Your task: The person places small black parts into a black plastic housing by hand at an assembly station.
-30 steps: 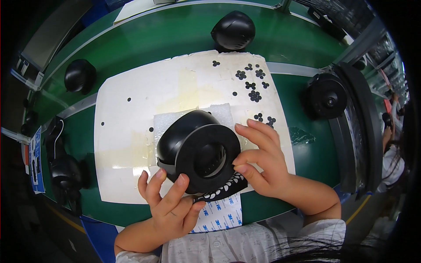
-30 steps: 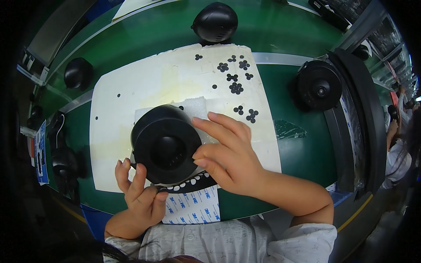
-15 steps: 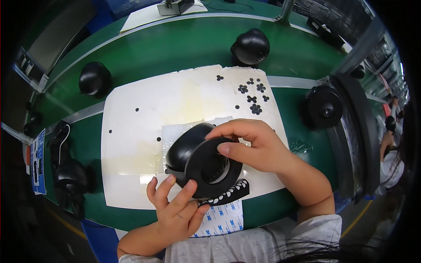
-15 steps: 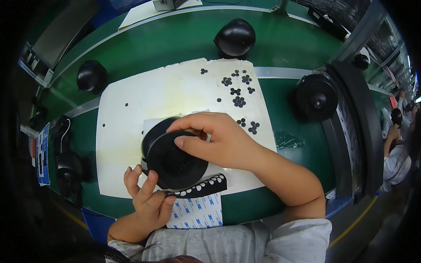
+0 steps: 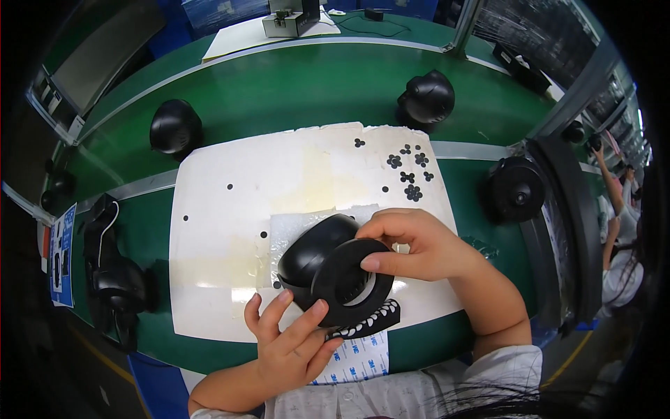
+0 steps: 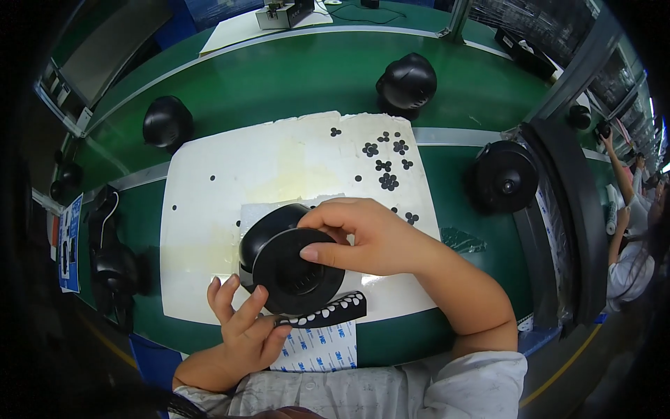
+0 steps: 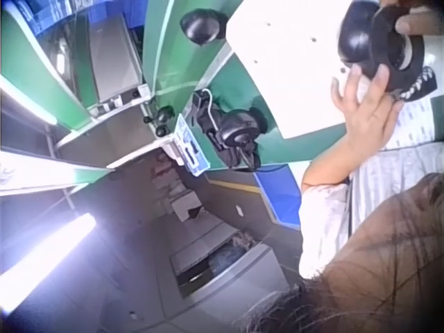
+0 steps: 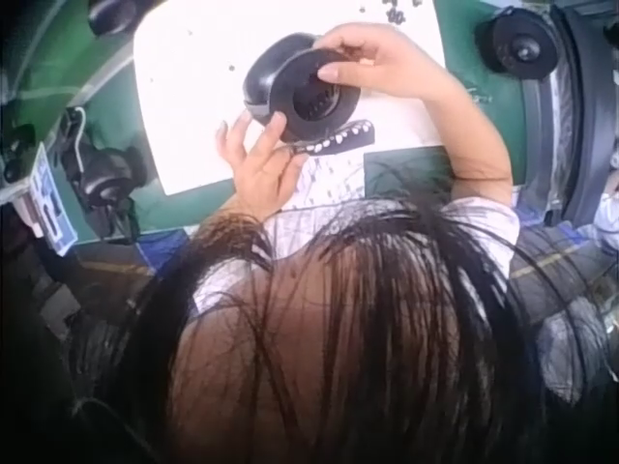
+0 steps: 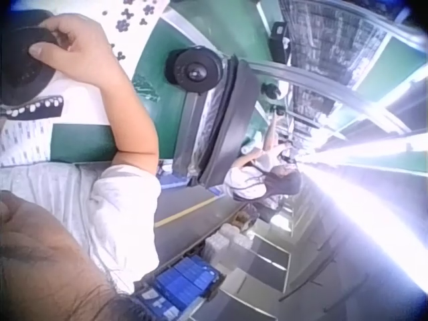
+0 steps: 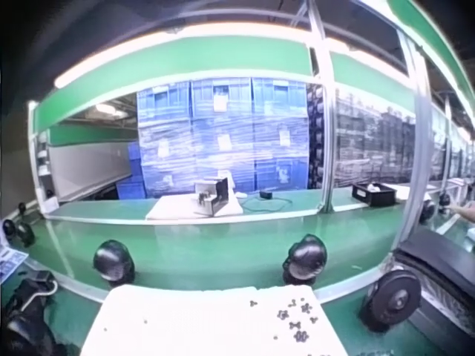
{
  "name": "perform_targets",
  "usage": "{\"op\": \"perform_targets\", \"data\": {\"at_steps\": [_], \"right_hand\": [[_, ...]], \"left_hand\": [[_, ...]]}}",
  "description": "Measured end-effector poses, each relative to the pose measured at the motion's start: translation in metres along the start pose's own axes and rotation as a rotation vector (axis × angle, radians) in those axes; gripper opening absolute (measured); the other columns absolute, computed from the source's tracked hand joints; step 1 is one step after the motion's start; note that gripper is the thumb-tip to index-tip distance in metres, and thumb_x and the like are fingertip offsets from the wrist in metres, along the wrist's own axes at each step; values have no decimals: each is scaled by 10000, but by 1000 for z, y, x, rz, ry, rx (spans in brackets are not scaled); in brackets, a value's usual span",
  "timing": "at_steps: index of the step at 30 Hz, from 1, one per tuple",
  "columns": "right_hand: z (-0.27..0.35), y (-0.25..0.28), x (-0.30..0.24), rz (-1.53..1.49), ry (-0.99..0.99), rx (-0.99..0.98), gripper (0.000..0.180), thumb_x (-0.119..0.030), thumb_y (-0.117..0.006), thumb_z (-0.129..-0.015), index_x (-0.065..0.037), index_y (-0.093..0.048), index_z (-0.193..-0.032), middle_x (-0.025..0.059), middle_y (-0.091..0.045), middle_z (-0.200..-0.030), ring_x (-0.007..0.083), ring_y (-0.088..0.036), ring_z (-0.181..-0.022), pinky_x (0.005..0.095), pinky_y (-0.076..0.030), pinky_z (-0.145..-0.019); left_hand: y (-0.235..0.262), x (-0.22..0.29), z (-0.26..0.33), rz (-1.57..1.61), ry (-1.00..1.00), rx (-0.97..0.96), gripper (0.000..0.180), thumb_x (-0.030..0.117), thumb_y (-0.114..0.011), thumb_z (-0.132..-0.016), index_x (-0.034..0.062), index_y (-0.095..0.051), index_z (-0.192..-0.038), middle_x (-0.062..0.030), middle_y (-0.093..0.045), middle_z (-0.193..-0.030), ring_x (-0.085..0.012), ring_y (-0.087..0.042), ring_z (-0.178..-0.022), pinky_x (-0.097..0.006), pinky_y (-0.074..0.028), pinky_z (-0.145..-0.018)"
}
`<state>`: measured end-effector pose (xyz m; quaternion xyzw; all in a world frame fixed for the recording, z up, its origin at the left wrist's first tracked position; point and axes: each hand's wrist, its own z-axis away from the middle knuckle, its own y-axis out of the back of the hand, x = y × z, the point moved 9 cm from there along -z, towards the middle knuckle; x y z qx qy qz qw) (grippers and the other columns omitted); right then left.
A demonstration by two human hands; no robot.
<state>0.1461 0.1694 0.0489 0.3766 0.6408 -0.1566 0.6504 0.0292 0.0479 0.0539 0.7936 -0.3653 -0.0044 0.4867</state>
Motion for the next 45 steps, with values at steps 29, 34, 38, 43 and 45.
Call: {"op": "perform_targets", "data": {"at_steps": [29, 34, 38, 43, 45], "right_hand": [[26, 188, 45, 1208, -31, 1140, 176, -138, -554, -809, -38, -585, -950, 143, -593, -839, 320, -549, -794, 348, -432, -682], [32, 109, -22, -9, 150, 888, 210, -180, -535, -851, 3, -539, -954, 40, -576, -728, 90, -537, -612, 216, -400, -537], [15, 25, -1, -462, -88, 464, 214, -211, -542, -854, -31, -528, -970, -1, -558, -680, 47, -501, -578, 181, -381, -517], [17, -22, 20, -436, -206, 336, 296, -221, -560, -845, -24, -470, -1048, 23, -571, -749, 81, -534, -601, 203, -425, -506], [34, 1, -20, 109, 23, 554, 288, -202, -582, -824, -32, -483, -1033, 43, -573, -787, 116, -549, -644, 226, -432, -537]], "left_hand": [[-11, -14, -14, 271, 119, -314, 148, 165, -650, -735, 50, -614, -822, -61, -599, -692, -215, -587, -628, -286, -473, -530], [-2, -8, -8, 314, 71, -226, 134, 126, -660, -722, 43, -594, -804, -68, -576, -662, -225, -568, -594, -302, -459, -507], [5, -10, -7, 314, 65, -175, 141, 111, -667, -712, 38, -587, -801, -73, -562, -639, -227, -550, -559, -307, -443, -484], [14, -20, -7, 395, 141, -80, 151, 101, -675, -703, 32, -586, -805, -79, -552, -619, -215, -526, -508, -297, -411, -447], [16, -22, -3, 397, 157, -70, 161, 88, -690, -690, 35, -594, -808, -85, -574, -632, -191, -546, -511, -256, -410, -461]]}}
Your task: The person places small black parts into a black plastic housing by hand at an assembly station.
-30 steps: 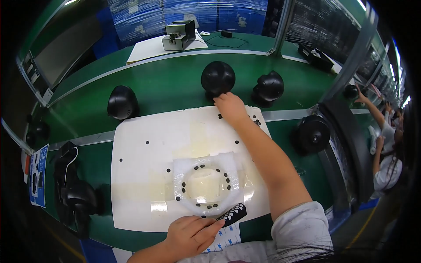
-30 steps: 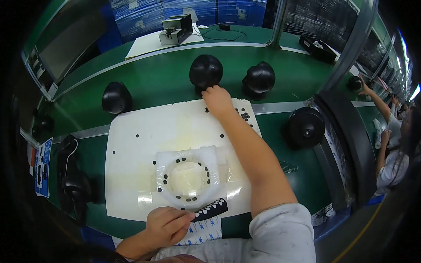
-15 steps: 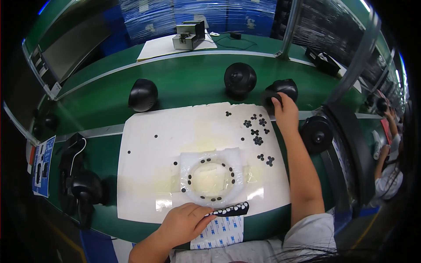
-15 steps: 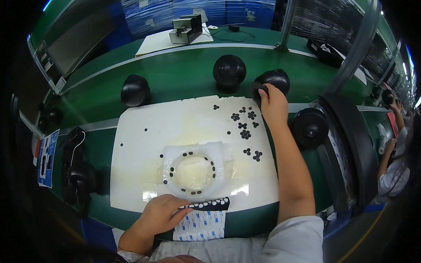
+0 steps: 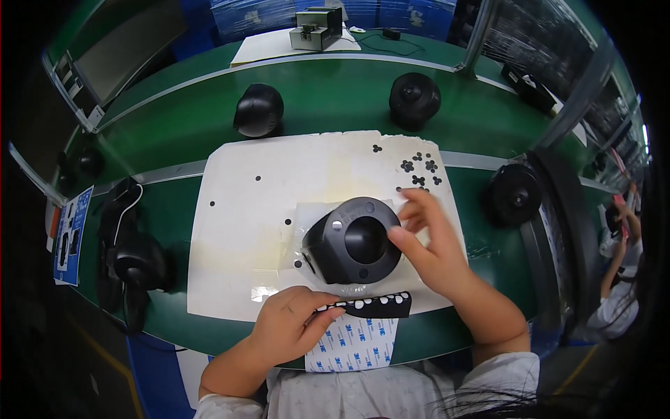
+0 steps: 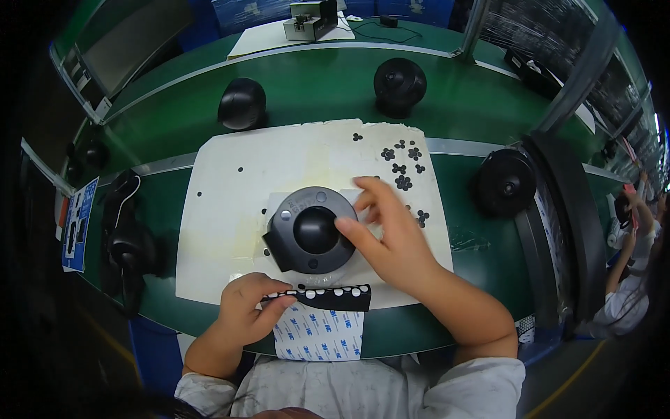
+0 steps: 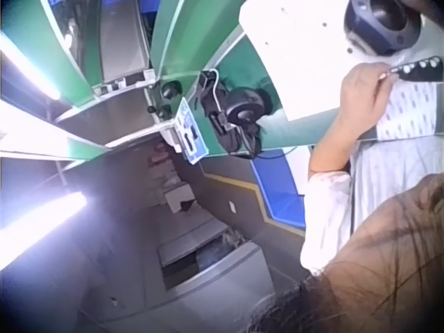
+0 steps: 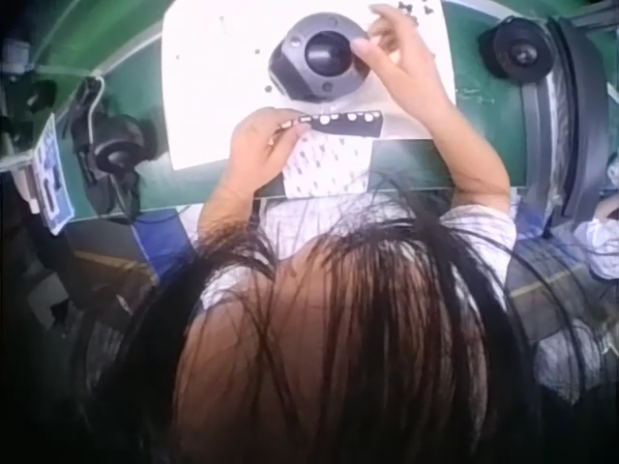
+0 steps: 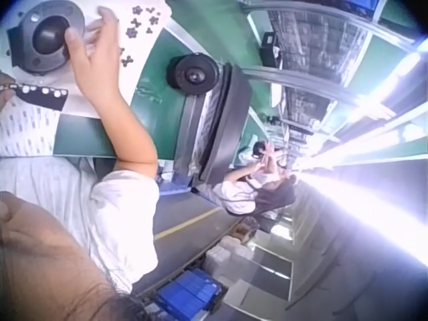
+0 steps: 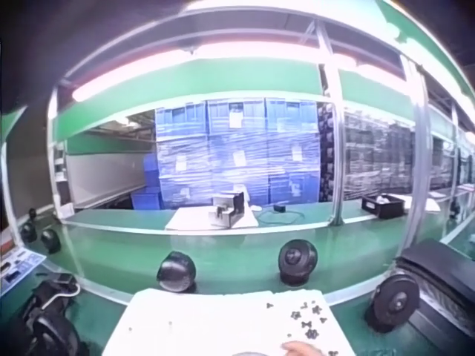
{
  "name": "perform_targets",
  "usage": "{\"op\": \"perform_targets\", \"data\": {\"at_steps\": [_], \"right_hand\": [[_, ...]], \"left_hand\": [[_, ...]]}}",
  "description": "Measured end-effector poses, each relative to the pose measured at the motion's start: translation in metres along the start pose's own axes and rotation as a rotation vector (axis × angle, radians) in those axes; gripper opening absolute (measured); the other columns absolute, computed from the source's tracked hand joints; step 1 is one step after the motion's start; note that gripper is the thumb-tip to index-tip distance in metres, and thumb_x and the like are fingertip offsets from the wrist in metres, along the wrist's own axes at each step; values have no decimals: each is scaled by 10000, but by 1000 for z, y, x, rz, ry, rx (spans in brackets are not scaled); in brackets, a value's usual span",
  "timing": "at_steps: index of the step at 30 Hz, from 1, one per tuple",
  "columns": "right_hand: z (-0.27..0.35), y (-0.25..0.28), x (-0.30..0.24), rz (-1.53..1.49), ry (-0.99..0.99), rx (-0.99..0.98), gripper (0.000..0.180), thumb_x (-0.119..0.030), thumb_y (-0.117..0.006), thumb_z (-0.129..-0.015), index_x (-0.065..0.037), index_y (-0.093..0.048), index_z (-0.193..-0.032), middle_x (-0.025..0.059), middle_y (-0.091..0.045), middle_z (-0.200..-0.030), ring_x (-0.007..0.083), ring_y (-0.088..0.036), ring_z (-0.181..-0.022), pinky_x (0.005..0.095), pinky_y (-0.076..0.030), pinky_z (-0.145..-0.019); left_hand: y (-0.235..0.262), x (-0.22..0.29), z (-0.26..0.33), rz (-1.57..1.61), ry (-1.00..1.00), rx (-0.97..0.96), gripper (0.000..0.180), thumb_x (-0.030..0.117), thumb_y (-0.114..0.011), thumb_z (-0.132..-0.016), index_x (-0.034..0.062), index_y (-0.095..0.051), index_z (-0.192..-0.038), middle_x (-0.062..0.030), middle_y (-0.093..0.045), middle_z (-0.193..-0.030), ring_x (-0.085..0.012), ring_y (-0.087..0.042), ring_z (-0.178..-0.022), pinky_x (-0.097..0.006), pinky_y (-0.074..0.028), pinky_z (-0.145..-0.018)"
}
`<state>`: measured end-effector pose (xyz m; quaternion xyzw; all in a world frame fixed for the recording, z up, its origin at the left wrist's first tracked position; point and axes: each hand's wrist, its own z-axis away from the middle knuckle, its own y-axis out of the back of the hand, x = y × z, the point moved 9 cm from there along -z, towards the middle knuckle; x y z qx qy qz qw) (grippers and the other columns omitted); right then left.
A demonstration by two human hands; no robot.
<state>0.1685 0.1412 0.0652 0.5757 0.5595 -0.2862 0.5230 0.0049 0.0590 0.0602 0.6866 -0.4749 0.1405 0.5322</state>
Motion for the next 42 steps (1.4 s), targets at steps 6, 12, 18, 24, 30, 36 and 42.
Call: {"op": "perform_targets", "data": {"at_steps": [6, 12, 18, 24, 30, 36, 42], "right_hand": [[52, -42, -69, 200, 478, -214, 256, -137, -642, -749, -60, -534, -968, 99, -577, -889, 221, -564, -724, 296, -445, -612], [49, -55, -50, 214, 349, -395, 240, -133, -654, -729, -59, -550, -931, 60, -596, -804, 222, -578, -667, 303, -459, -593], [54, -51, -52, 154, 456, -400, 124, -104, -653, -715, -74, -604, -825, 57, -607, -900, 210, -593, -736, 290, -465, -613], [51, -42, -79, 116, 593, -342, 223, -77, -676, -663, -87, -617, -878, 40, -597, -963, 204, -575, -869, 291, -456, -688], [55, -72, -80, 222, 610, -455, 252, -107, -622, -699, -95, -598, -949, 11, -575, -861, 177, -550, -796, 281, -423, -652], [60, -69, -77, 143, 688, -519, 232, -84, -606, -721, -85, -571, -951, 40, -565, -885, 193, -553, -799, 287, -427, -655], [54, -59, -60, -53, 383, -363, 324, -35, -654, -717, -68, -544, -1020, 102, -551, -985, 243, -564, -831, 325, -446, -712]], "left_hand": [[4, 11, 2, 76, -24, 86, 162, 119, -683, -706, 38, -587, -807, -76, -575, -644, -213, -532, -503, -289, -411, -457], [2, 7, 3, 132, 7, 25, 162, 174, -703, -691, 52, -597, -693, -67, -565, -587, -218, -534, -493, -286, -408, -447], [0, 5, 5, 231, -121, -9, 267, 254, -752, -614, 56, -575, -637, -55, -532, -538, -202, -506, -455, -267, -376, -418], [4, 4, 5, 194, -135, 47, 396, 357, -775, -520, 65, -515, -580, -42, -485, -499, -186, -484, -430, -259, -357, -396], [-3, 22, 7, -43, -336, 56, 486, 424, -771, -476, 83, -433, -549, -28, -432, -486, -172, -453, -413, -263, -341, -371], [-3, 7, 10, 148, -276, -7, 499, 464, -752, -476, 72, -455, -564, -44, -420, -482, -211, -447, -413, -278, -357, -392], [1, -3, 6, 209, -50, 29, 491, 483, -733, -500, 72, -520, -663, -32, -474, -498, -200, -491, -436, -264, -362, -407]]}}
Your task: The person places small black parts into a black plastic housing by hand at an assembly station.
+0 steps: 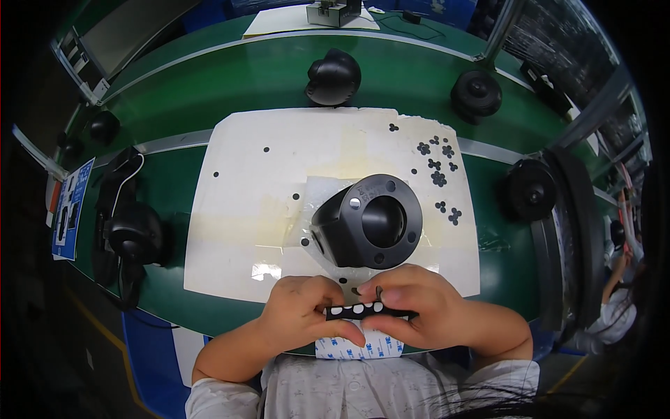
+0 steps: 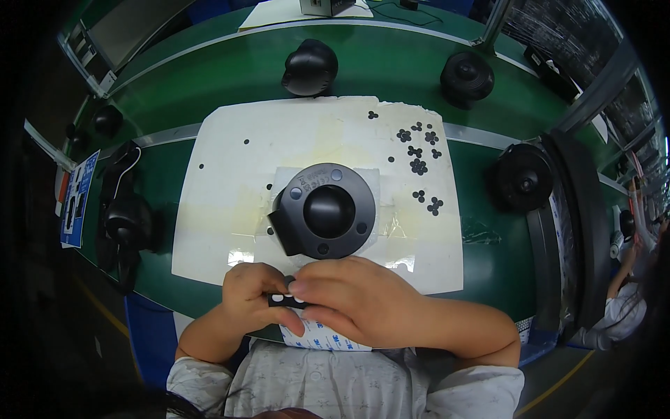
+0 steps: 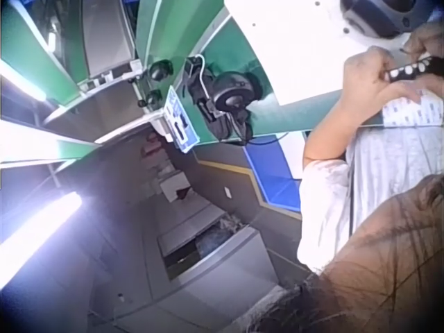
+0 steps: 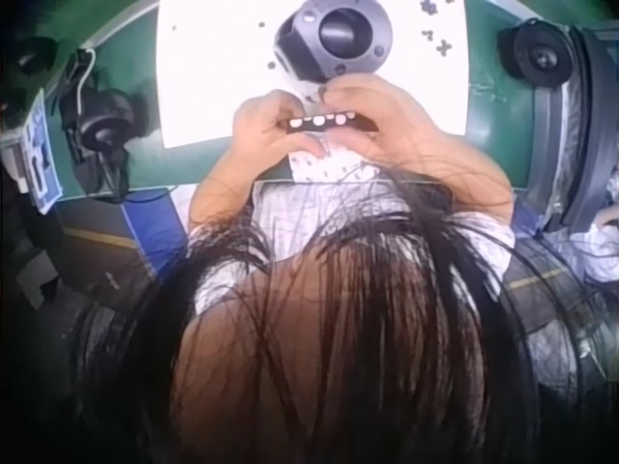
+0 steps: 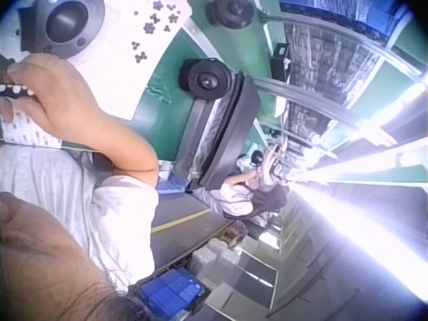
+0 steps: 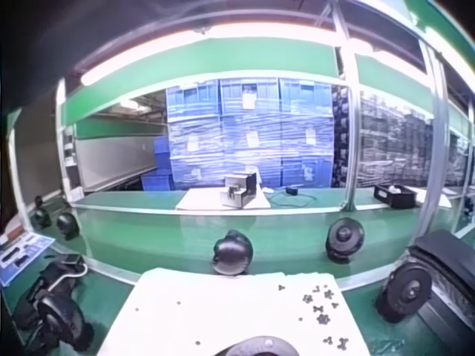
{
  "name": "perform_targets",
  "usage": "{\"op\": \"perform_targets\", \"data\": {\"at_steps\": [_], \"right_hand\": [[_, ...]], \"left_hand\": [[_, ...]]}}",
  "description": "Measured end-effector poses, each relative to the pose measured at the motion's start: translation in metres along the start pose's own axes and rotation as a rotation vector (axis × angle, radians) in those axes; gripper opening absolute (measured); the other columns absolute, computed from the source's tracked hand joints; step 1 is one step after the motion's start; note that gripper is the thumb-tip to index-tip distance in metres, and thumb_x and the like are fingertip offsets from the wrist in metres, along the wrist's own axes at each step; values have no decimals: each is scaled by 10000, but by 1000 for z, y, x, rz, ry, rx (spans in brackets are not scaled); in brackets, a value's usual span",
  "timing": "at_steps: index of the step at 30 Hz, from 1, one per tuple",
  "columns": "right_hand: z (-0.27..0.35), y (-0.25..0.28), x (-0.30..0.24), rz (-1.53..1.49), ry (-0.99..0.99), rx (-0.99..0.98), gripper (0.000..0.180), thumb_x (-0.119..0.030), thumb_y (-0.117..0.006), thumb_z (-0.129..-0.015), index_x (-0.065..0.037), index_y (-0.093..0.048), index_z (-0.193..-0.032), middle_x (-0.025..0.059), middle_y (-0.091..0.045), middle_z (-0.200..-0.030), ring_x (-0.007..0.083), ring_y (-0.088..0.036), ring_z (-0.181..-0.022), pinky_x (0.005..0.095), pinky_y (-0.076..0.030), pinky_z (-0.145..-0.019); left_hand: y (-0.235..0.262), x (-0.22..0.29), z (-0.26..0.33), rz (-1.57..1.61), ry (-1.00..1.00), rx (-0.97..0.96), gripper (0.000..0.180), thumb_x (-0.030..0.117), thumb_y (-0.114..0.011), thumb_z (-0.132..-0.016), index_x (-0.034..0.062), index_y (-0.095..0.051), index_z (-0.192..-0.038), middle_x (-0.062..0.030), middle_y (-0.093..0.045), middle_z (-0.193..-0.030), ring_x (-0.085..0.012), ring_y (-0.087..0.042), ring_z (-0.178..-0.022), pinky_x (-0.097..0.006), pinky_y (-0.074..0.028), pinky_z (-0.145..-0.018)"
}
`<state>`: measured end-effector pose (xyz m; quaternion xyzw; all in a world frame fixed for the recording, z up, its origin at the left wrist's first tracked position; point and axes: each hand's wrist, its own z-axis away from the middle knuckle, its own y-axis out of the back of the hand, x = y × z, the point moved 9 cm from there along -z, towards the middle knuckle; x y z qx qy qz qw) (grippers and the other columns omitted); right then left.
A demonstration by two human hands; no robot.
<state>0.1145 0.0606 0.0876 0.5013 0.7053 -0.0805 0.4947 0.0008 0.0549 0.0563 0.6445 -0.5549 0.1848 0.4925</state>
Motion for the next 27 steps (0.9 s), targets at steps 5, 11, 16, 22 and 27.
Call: {"op": "perform_targets", "data": {"at_steps": [5, 11, 16, 22, 27], "right_hand": [[-4, -6, -17, 161, 242, -103, 594, 4, -712, -659, -134, -377, -1130, 136, -541, -1021, 241, -599, -759, 309, -464, -610], [0, -8, -10, 186, 198, -125, 649, 43, -672, -676, -157, -314, -1179, 147, -551, -1019, 258, -604, -756, 304, -477, -578], [-3, -6, -10, 149, 190, -138, 655, 51, -663, -680, -174, -300, -1177, 146, -559, -1005, 267, -605, -687, 319, -489, -553], [0, -6, -4, 222, 147, -207, 720, 52, -680, -666, -180, -273, -1213, 156, -552, -1017, 270, -615, -743, 322, -498, -568], [0, 3, -4, 128, 155, -74, 858, 77, -685, -650, -193, -191, -1298, 153, -540, -1020, 266, -611, -758, 316, -501, -579]], "left_hand": [[5, 8, 1, -64, -67, 64, 467, 461, -728, -523, 72, -570, -728, -28, -500, -516, -193, -508, -452, -259, -369, -416], [-3, 14, -7, -141, -88, -75, 383, 349, -755, -571, 58, -598, -765, -47, -530, -554, -201, -525, -493, -270, -390, -428], [-4, 13, -6, -6, -118, -66, 234, 176, -732, -650, 41, -603, -790, -79, -565, -618, -205, -541, -512, -270, -416, -457], [-3, 11, -8, 60, 1, -96, 174, 47, -668, -694, 27, -589, -848, -98, -607, -722, -218, -572, -573, -275, -445, -507], [-3, 6, -3, 65, -10, -46, 152, 37, -645, -710, 30, -576, -845, -99, -613, -755, -234, -587, -627, -287, -459, -539]]}}
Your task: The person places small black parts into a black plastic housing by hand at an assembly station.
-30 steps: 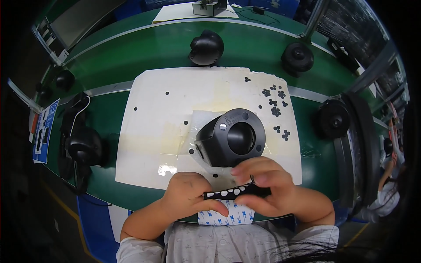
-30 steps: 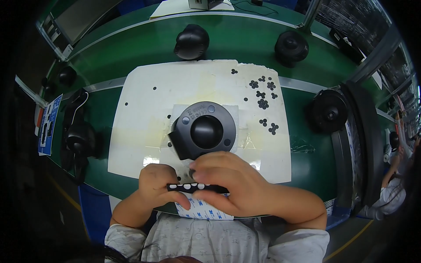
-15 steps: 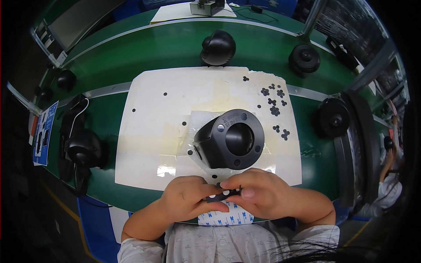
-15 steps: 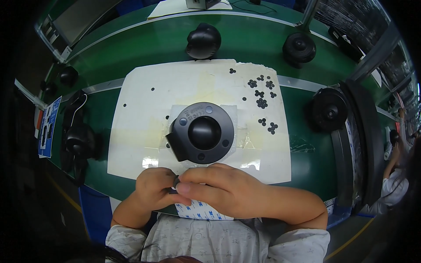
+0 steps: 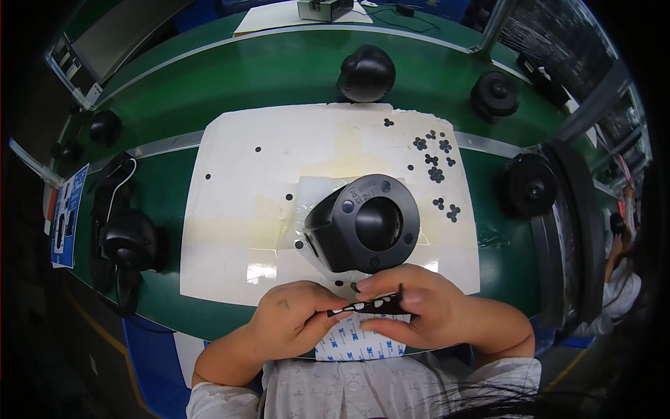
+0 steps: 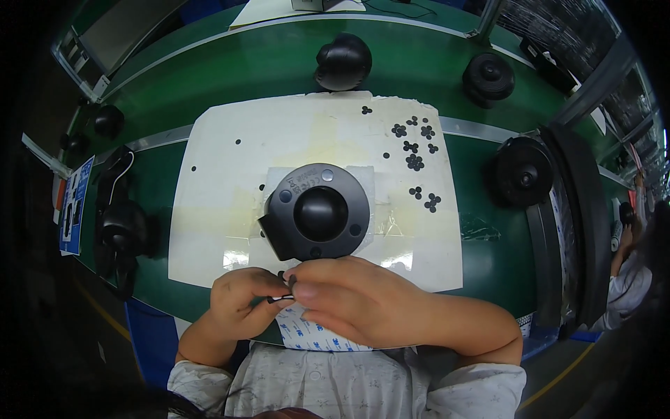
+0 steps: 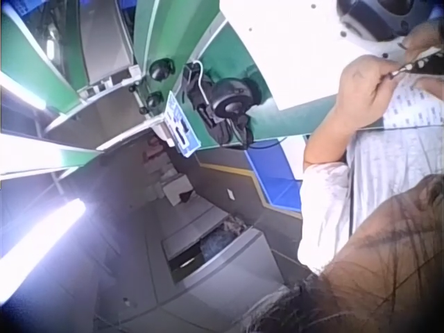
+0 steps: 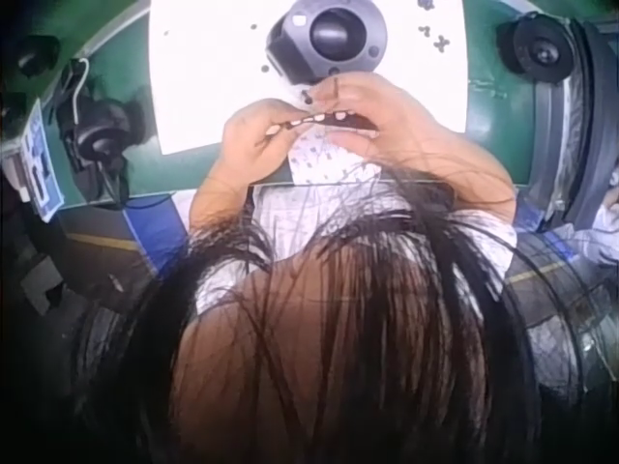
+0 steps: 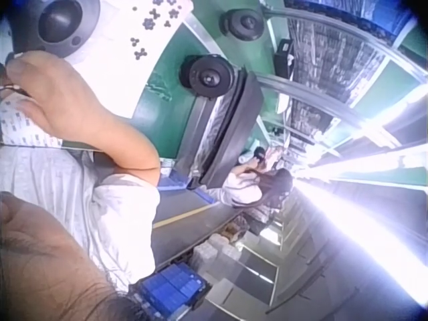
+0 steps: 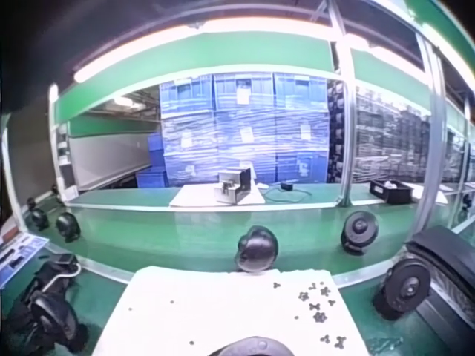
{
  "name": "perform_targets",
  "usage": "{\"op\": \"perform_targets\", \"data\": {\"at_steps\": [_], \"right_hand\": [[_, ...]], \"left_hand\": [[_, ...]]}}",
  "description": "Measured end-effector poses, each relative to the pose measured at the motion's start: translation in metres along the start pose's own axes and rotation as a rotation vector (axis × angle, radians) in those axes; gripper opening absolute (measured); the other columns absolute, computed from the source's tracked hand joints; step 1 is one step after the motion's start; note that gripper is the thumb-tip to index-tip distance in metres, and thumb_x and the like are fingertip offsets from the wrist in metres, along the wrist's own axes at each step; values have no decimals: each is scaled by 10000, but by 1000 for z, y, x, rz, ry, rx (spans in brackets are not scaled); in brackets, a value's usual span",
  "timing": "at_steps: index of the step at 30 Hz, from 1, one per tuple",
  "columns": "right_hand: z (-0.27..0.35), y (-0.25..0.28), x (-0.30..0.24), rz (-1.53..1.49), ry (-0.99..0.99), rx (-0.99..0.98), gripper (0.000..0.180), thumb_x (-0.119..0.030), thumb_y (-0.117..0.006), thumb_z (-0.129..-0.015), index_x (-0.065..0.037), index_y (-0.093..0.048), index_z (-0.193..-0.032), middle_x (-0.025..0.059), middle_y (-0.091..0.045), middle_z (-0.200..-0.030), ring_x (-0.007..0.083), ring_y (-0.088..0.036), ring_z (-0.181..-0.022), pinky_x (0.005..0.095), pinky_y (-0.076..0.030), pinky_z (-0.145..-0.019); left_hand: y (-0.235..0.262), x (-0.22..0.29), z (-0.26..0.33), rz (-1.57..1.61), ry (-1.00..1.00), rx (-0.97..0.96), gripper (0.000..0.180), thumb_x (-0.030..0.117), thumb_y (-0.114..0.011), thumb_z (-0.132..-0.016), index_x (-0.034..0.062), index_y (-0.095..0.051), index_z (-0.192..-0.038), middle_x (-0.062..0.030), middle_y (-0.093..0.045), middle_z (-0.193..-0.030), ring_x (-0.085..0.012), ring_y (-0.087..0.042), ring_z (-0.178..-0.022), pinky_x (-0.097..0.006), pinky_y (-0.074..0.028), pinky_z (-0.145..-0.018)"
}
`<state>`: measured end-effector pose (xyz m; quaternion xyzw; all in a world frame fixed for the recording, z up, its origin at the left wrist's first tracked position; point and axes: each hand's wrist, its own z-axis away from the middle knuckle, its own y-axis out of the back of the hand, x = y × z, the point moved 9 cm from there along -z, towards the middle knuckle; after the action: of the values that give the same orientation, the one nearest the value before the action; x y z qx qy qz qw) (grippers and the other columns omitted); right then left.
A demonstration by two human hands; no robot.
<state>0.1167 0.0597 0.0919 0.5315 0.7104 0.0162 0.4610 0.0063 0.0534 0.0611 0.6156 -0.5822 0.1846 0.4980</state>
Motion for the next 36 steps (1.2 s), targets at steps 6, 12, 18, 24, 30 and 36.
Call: {"op": "perform_targets", "data": {"at_steps": [6, 12, 18, 24, 30, 36], "right_hand": [[-2, -8, 0, -209, -51, -126, 315, -65, -577, -789, -93, -544, -1101, 86, -512, -1078, 235, -551, -809, 316, -433, -736], [-6, -3, -14, -88, -33, -66, 534, -230, -734, -667, -41, -502, -1109, 68, -547, -774, 181, -537, -656, 284, -409, -588], [-4, 20, 8, -170, 63, 64, 652, 74, -614, -716, -41, -268, -1257, 128, -514, -894, 171, -550, -699, 238, -433, -563], [-31, 70, 69, -287, -264, 345, 788, 162, -478, -749, -153, -69, -1345, 168, -322, -1178, 134, -516, -791, 213, -441, -650], [-32, 64, 79, -365, -316, 279, 790, 160, -485, -747, -147, -65, -1340, 175, -339, -1161, 132, -533, -777, 198, -446, -655], [-35, 63, 76, -297, -252, 231, 788, 154, -494, -750, -144, -62, -1338, 183, -333, -1163, 143, -541, -783, 222, -463, -687]], "left_hand": [[-5, 4, 2, -78, -71, -54, 184, 20, -646, -679, 19, -567, -845, -105, -606, -766, -252, -588, -639, -304, -478, -566], [-13, 3, -3, 33, -69, -131, 230, 53, -658, -675, 13, -575, -886, -111, -607, -772, -248, -587, -629, -306, -477, -558], [-4, 3, -11, -123, 22, -37, 208, 48, -653, -670, 34, -618, -874, -103, -615, -841, -213, -575, -590, -273, -452, -521], [-9, 15, -8, -417, -173, 71, 239, 23, -653, -617, 60, -644, -853, -119, -555, -1126, -149, -543, -522, -235, -421, -482], [-11, 16, -4, -492, -180, -11, 252, -1, -638, -601, 51, -650, -847, -131, -539, -1152, -110, -518, -484, -217, -400, -460], [-11, 14, -4, -475, -185, 2, 253, 0, -637, -608, 37, -649, -858, -120, -556, -1123, -98, -508, -477, -210, -393, -455]]}}
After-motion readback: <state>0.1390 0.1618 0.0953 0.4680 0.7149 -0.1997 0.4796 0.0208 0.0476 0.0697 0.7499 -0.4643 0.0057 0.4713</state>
